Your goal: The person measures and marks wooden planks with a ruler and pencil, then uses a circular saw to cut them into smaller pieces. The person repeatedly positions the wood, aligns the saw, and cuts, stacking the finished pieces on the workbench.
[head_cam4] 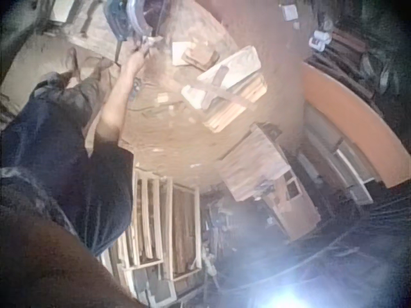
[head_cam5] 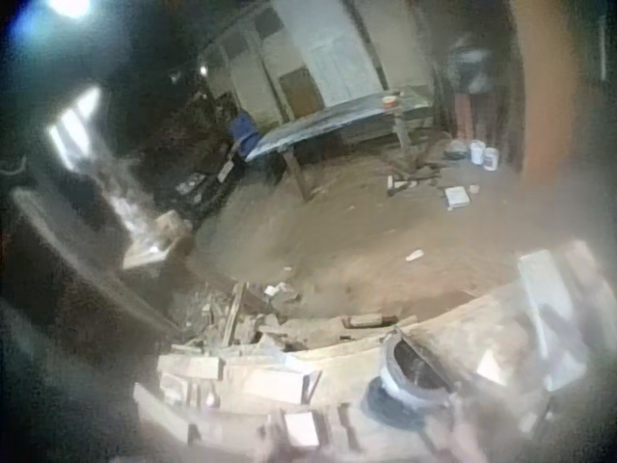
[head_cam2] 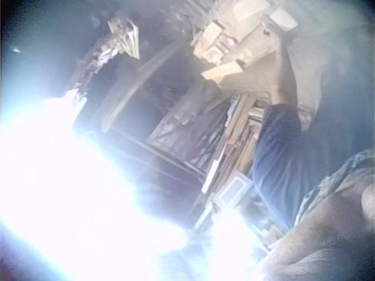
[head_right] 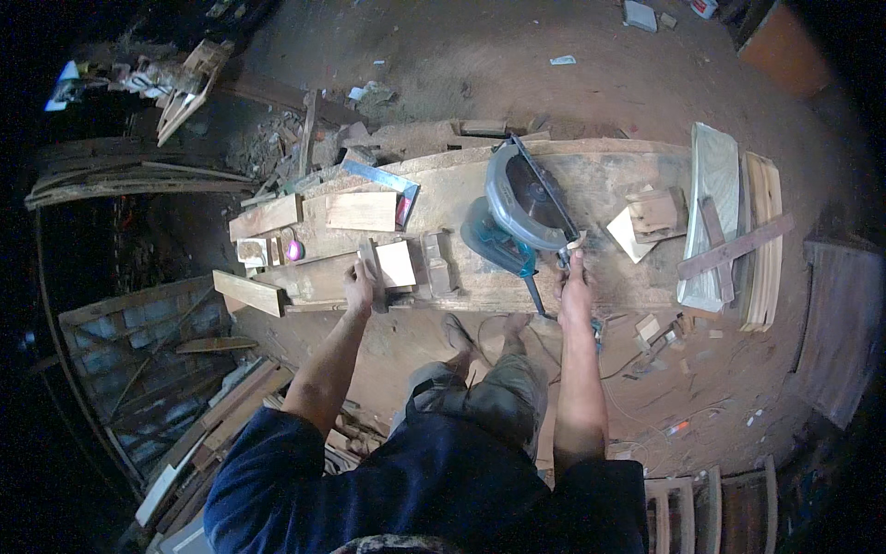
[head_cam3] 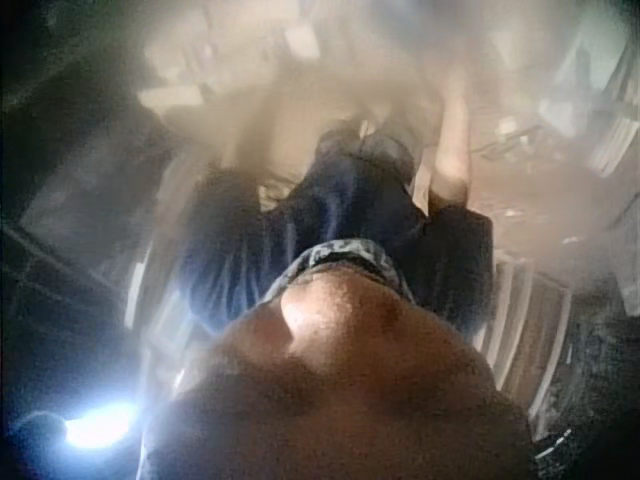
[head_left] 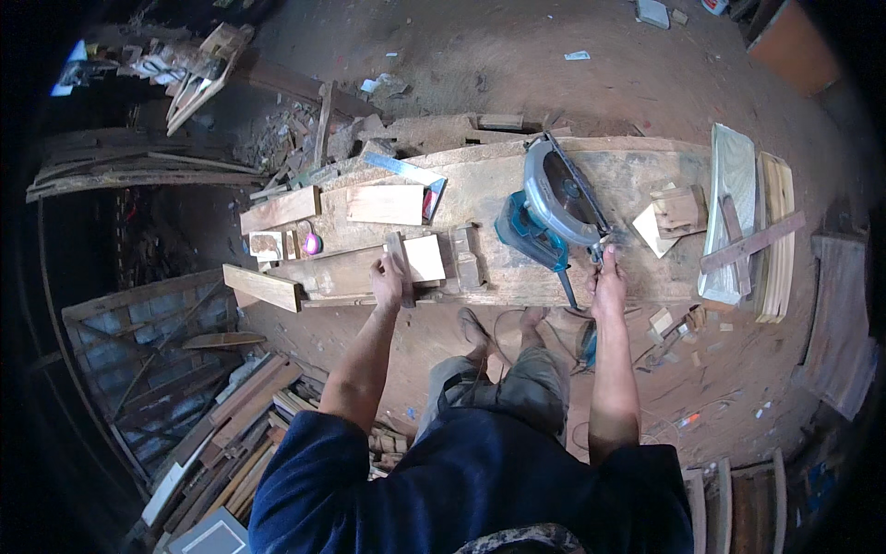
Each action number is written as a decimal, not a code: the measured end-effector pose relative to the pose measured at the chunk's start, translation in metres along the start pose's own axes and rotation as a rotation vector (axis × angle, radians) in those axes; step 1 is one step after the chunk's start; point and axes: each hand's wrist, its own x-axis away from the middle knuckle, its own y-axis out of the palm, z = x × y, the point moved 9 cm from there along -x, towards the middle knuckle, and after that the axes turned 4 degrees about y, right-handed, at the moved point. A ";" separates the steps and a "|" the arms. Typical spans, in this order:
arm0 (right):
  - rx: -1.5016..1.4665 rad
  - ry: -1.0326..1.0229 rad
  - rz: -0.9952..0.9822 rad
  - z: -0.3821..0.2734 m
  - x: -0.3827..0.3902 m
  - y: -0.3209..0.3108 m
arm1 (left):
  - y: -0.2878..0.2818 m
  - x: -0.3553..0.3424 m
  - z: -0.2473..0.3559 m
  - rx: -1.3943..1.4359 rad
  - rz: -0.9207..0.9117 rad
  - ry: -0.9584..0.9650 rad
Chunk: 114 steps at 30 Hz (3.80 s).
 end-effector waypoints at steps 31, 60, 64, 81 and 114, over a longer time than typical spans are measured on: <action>0.962 -0.908 -0.124 -0.070 0.105 0.161 | -0.002 0.007 0.037 -0.019 0.048 0.118; -0.021 -0.154 -0.341 0.217 0.216 0.127 | 0.009 -0.025 0.002 0.222 -0.105 0.209; -0.076 -0.088 -0.351 0.215 0.215 0.137 | 0.012 -0.029 -0.002 0.204 -0.083 0.202; -0.048 -0.054 -0.472 0.216 0.204 0.144 | 0.020 -0.030 -0.004 0.275 -0.063 0.205; -0.074 -0.032 -0.533 0.183 0.184 0.189 | 0.018 -0.026 -0.008 0.393 -0.028 0.157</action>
